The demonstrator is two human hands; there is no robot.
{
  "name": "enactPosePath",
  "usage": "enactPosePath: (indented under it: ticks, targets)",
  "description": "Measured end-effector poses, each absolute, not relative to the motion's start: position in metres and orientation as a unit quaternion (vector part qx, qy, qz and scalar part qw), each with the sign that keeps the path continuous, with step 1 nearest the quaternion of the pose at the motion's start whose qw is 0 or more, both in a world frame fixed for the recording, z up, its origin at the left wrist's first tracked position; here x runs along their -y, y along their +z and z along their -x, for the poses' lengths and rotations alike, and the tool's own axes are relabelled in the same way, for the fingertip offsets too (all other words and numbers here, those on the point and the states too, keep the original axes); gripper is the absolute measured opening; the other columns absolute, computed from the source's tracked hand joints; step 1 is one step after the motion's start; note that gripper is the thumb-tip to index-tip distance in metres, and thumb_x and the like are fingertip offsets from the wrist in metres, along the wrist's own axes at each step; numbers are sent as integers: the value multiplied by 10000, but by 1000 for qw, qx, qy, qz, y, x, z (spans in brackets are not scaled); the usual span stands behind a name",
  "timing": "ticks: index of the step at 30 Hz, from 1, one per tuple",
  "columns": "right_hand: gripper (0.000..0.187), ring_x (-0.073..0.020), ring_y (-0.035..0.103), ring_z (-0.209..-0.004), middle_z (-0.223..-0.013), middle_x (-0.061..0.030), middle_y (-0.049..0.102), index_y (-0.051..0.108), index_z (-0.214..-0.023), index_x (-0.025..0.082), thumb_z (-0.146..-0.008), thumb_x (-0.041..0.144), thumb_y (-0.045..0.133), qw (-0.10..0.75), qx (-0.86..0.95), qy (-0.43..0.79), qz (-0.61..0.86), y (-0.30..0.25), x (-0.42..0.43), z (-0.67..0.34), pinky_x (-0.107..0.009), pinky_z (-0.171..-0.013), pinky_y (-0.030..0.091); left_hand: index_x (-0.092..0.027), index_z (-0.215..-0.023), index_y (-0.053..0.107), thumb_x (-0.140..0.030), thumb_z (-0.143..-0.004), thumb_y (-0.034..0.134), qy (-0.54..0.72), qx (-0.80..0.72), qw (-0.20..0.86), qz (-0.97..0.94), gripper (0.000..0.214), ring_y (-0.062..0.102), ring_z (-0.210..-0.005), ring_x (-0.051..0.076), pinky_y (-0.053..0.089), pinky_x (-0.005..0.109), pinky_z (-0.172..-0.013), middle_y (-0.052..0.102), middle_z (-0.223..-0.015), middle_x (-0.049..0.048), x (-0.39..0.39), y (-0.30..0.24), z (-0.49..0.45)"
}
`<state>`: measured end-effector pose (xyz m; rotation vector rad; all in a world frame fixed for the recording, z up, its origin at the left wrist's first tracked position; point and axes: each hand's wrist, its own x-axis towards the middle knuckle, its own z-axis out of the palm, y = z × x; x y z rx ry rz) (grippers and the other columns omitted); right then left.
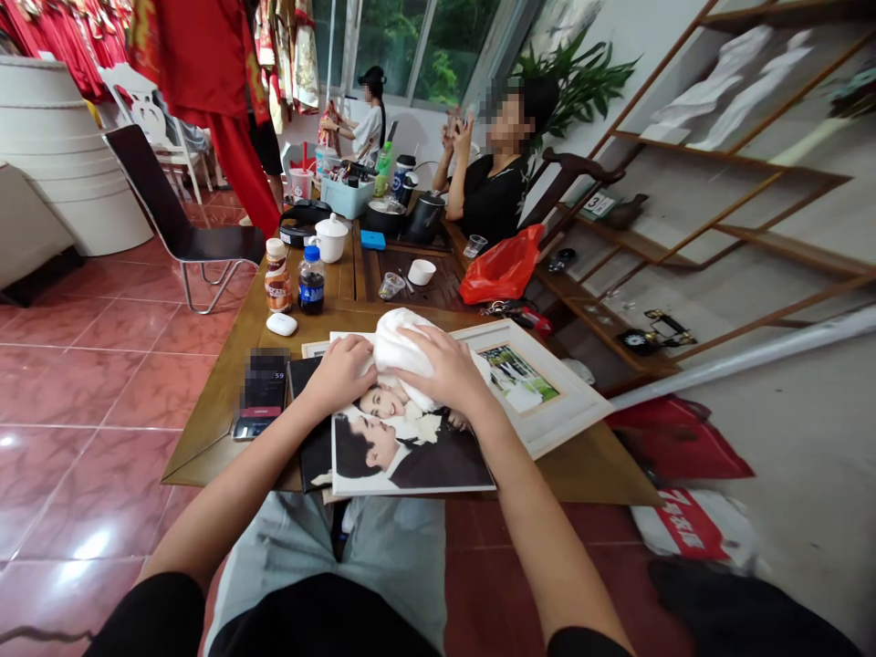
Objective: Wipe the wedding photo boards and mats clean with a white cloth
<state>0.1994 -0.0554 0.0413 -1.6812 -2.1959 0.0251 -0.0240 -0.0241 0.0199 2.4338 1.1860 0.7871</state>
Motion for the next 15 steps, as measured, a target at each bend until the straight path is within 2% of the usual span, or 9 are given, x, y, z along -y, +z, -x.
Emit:
enactPosePath:
  ticks: [4, 6, 9, 11, 13, 15]
  targets:
    - [579, -328, 576, -1292, -1356, -115, 635, 586, -1450, 273, -921, 508, 620, 221, 796, 10, 563, 40, 59, -201, -526, -1113, 405, -215, -1143, 655, -229, -908, 609, 278, -411, 157, -854, 239, 609, -1236, 275, 448, 473, -1153, 650, -1234, 99, 24, 22, 24]
    - [525, -310, 612, -1233, -1283, -113, 653, 622, -1408, 258, -931, 476, 596, 273, 777, 6, 567, 40, 61, -210, -490, -1080, 443, -219, -1149, 655, -222, -917, 593, 282, -408, 156, -854, 239, 608, -1236, 271, 439, 476, -1164, 649, -1242, 95, 25, 23, 24]
    - [503, -294, 619, -1213, -1277, -121, 638, 632, -1383, 231, -944, 469, 571, 371, 727, -19, 577, 42, 66, -231, -442, -1050, 480, -221, -1153, 656, -218, -926, 578, 280, -408, 153, -856, 241, 606, -1235, 273, 434, 486, -1168, 648, -1251, 96, 26, 24, 25]
    - [506, -302, 615, -1211, -1268, -133, 629, 641, -1368, 213, -943, 480, 575, 407, 693, -52, 593, 45, 72, -249, -441, -1045, 485, -219, -1154, 657, -227, -928, 575, 275, -409, 155, -857, 240, 608, -1230, 275, 433, 493, -1168, 648, -1251, 97, 25, 25, 25]
    - [512, -326, 608, -1209, -1261, -143, 622, 653, -1361, 213, -934, 488, 590, 392, 668, -98, 624, 48, 80, -268, -466, -1042, 474, -215, -1155, 658, -243, -927, 577, 268, -409, 161, -857, 244, 609, -1229, 280, 436, 495, -1164, 646, -1255, 99, 23, 26, 24]
    - [511, -359, 596, -1207, -1267, -149, 621, 663, -1363, 233, -926, 492, 603, 338, 651, -149, 663, 48, 89, -288, -506, -1040, 442, -212, -1152, 659, -260, -927, 575, 261, -410, 169, -858, 245, 606, -1235, 285, 440, 493, -1155, 645, -1261, 100, 21, 28, 24]
